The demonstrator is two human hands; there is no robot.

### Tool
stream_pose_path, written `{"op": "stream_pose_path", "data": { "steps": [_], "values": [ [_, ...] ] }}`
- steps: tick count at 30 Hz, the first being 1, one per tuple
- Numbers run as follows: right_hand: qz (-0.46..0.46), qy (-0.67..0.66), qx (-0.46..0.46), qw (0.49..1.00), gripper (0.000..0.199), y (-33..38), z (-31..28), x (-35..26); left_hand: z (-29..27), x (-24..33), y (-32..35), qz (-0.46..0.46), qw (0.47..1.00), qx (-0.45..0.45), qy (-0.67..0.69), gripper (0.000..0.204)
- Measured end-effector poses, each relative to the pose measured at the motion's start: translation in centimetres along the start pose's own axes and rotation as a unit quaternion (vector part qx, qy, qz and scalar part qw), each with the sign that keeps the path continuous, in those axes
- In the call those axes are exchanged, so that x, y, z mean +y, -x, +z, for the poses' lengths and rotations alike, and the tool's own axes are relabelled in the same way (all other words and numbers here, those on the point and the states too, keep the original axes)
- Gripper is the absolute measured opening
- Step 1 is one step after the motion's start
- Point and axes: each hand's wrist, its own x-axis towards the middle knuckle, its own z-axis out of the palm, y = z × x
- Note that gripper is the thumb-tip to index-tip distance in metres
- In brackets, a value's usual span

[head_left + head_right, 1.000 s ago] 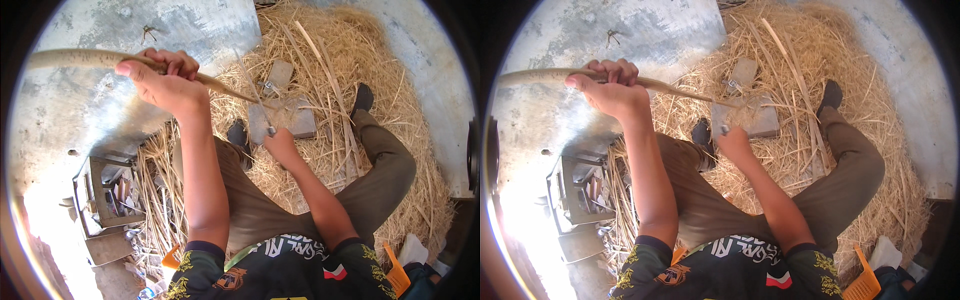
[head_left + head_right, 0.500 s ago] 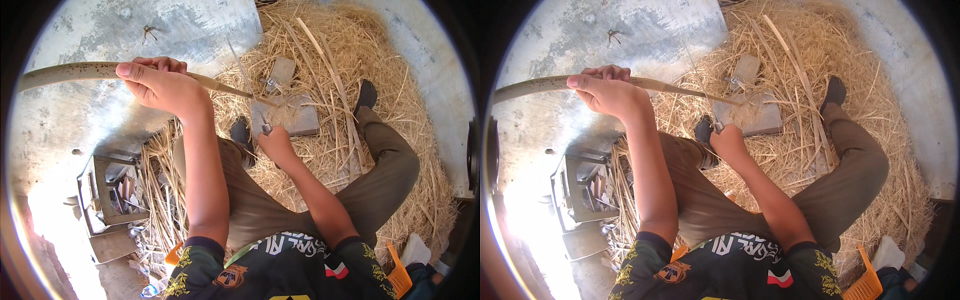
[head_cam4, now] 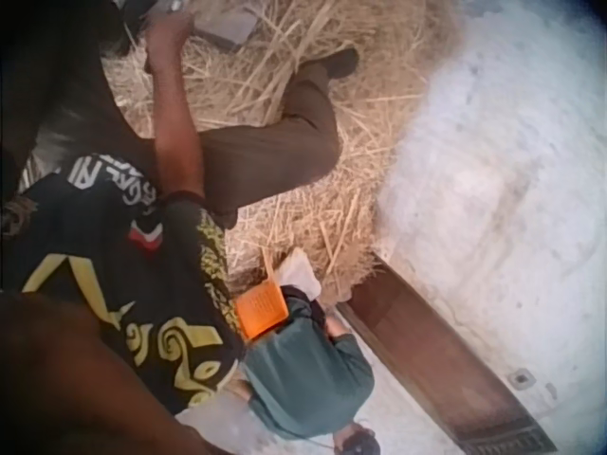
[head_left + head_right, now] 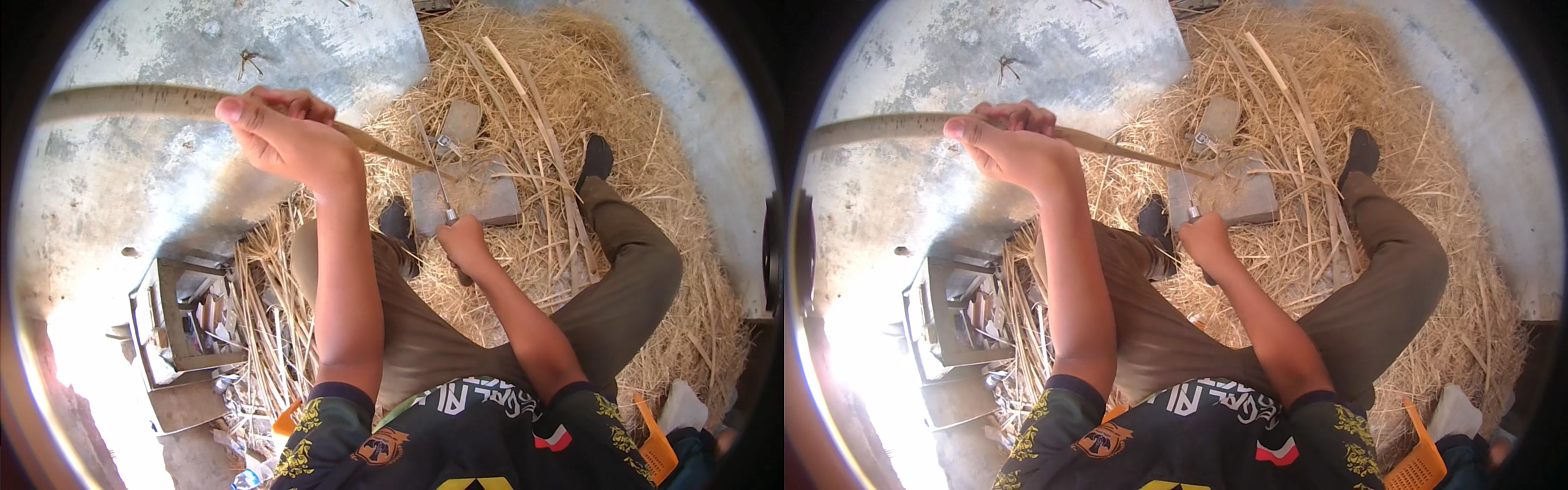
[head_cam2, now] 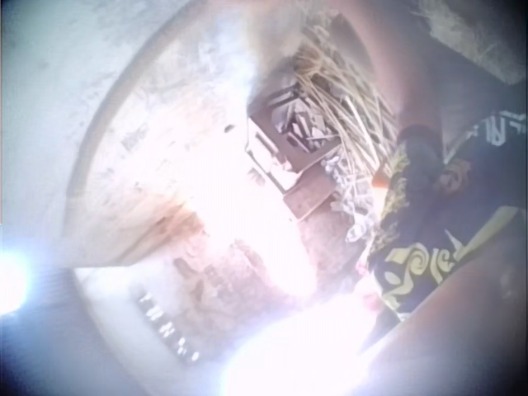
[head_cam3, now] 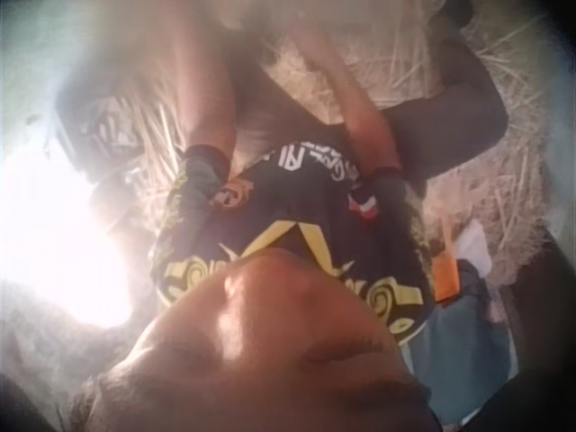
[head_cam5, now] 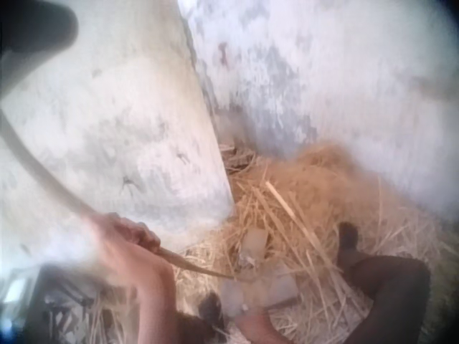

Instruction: The person sits on a straw-covered floor and uses a knife to shave thin strips from a long wooden stick. They hold the stick with their left hand and repeatedly scrape the knife along its length, creating wood shavings that fall onto the ground.

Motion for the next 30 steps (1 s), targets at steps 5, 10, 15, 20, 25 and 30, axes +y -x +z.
{"op": "stream_pose_path", "data": {
  "steps": [5,10,15,20,25,30],
  "values": [
    [-0.145,0.043,0.024,0.988,0.029,3.1,-1.9,-6.0,0.1,0.0,-0.2,-0.085,0.969,-0.188,0.133,0.066],
    [-0.080,-0.023,-0.001,0.997,0.029,2.2,-0.7,-3.3,-0.6,0.2,0.0,-0.111,0.959,-0.207,0.160,0.070],
    [-0.122,0.062,0.002,0.991,0.026,3.7,-1.5,-6.0,-2.1,-0.4,-1.7,-0.128,0.966,-0.155,0.164,0.070],
    [-0.187,0.057,0.021,0.981,0.027,4.5,-1.0,-6.8,-2.5,-0.4,-2.3,-0.130,0.961,-0.172,0.174,0.070],
    [-0.036,0.080,0.057,0.994,0.028,-0.2,-0.9,1.3,-2.5,-0.5,-2.4,-0.154,0.960,-0.151,0.177,0.071],
    [-0.071,0.035,0.022,0.997,0.028,1.2,-0.9,-2.6,-1.7,-0.3,-1.9,-0.154,0.947,-0.209,0.191,0.071]
  ]
}}
